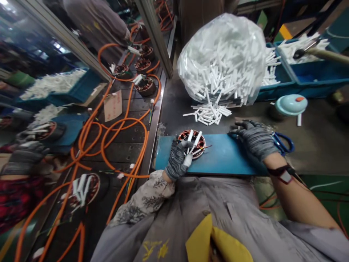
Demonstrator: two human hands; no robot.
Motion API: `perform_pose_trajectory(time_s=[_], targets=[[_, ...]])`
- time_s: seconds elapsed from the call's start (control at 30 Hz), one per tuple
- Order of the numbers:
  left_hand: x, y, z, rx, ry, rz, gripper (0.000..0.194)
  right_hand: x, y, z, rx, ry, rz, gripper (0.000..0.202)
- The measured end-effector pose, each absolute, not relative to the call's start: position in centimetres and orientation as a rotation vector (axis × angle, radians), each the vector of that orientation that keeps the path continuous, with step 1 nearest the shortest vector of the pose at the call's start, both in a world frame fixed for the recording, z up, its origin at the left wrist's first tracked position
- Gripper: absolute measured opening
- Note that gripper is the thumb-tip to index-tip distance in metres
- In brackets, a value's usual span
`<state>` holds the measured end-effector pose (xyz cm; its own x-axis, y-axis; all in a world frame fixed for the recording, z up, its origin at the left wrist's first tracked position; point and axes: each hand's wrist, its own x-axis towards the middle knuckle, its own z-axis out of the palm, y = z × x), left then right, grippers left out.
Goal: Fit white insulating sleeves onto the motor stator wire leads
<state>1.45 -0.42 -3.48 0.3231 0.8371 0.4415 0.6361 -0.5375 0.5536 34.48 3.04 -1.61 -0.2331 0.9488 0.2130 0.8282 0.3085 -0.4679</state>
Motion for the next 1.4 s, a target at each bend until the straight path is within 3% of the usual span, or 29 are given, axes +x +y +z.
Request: perform_pose_trajectory(time_s=[0.17,0.37,0.63,0.83,1.03,1.17,1.27,1.4], targets=[[1.3,0.1,-3.9,2.348,1.253,1.121,0.017,34.6,3.1,-3.1,-1.485,-2.117,0.349,0.018],[1.7,0.1,-2.2,2.321,1.153,1.182,0.014,28.8,-0.2,-0.2,-1.266,-1.808,0.714,0.017],[1.9,0.0,-2.4,2.38,1.234,1.173,0.01,28.1,0.6,-0.4,-1.174,-1.708,0.879,0.015],[1.7,0.1,-3.1,2.402,1.261,1.145,0.01,27.7,1.1,0.3,-0.961,-1.856,0.854,0.017],[2.5,-0.2,-3.7,2.395,1.279,1.321,0.009,25.5,2.4,0.7,-0.933,-2.388,0.554,0.032],[2.9,0.0,-4.2,2.37,1.321,1.36,0.008,23.5,3.4,0.4,-1.12,-2.38,0.87,0.032],[2.0,0.5,-3.9,2.408,1.319,1.2,0.007,23.6,3.3,0.5,-1.125,-2.191,1.029,0.037],[0.6,0.8,-3.4,2.589,1.08,0.952,0.045,26.5,1.6,0.2,-1.314,-1.79,0.996,0.046]])
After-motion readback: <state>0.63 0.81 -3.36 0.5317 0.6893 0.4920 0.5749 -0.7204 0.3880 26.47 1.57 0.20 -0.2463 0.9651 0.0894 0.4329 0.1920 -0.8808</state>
